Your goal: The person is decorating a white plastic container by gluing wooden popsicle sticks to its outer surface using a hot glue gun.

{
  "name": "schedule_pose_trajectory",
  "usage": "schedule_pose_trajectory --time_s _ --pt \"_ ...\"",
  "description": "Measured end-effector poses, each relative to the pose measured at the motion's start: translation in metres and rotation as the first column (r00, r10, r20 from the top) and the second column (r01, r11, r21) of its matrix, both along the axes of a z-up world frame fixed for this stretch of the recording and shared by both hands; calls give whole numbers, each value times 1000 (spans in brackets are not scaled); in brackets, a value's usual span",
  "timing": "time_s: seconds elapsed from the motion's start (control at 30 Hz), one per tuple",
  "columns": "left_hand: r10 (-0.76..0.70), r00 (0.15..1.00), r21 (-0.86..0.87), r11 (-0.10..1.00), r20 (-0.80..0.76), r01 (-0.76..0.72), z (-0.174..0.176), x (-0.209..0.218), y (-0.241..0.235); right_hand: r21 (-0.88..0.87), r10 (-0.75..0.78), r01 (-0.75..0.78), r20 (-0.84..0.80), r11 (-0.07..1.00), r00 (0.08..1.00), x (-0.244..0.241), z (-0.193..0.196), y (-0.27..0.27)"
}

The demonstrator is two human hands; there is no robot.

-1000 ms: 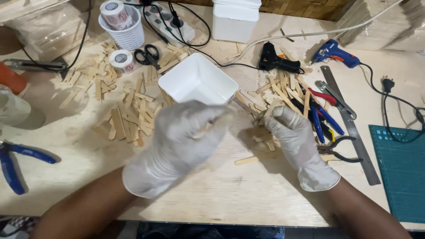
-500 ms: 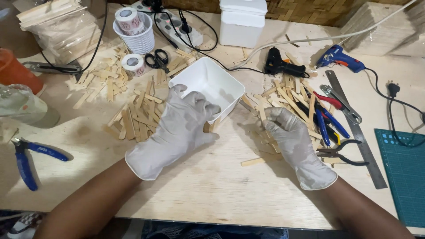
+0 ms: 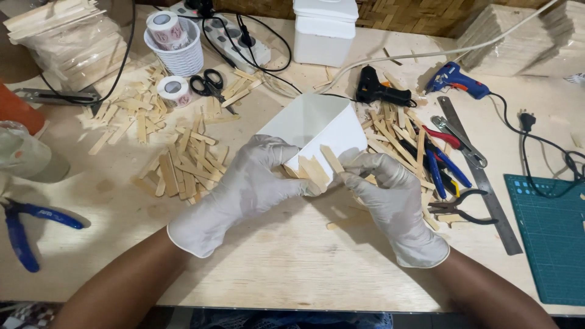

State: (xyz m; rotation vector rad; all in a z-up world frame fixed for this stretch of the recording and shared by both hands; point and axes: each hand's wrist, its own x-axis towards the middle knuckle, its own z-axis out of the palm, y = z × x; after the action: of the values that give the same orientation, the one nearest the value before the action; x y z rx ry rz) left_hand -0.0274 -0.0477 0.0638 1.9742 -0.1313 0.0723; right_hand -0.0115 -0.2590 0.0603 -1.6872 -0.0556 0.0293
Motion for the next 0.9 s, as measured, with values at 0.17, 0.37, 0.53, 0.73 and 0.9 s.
schedule_pose_trajectory --time_s 0.17,0.37,0.53,0.73,0.9 --pt "-28 999 -57 998 -20 27 -7 -1 -4 -208 32 16 226 978 974 -5 1 0" --pt "-62 997 -117 992 -48 56 -2 -5 -5 -285 89 43 433 958 897 -5 6 -3" --pt "-77 996 -125 990 -38 72 -2 -6 -5 -332 127 59 513 941 849 -4 3 -1" --pt "-67 998 -97 993 -10 66 3 -3 -3 -316 156 71 637 946 755 1 -5 3" --pt "-22 998 -186 982 60 33 -27 6 0 -365 267 61 775 929 573 2 3 4"
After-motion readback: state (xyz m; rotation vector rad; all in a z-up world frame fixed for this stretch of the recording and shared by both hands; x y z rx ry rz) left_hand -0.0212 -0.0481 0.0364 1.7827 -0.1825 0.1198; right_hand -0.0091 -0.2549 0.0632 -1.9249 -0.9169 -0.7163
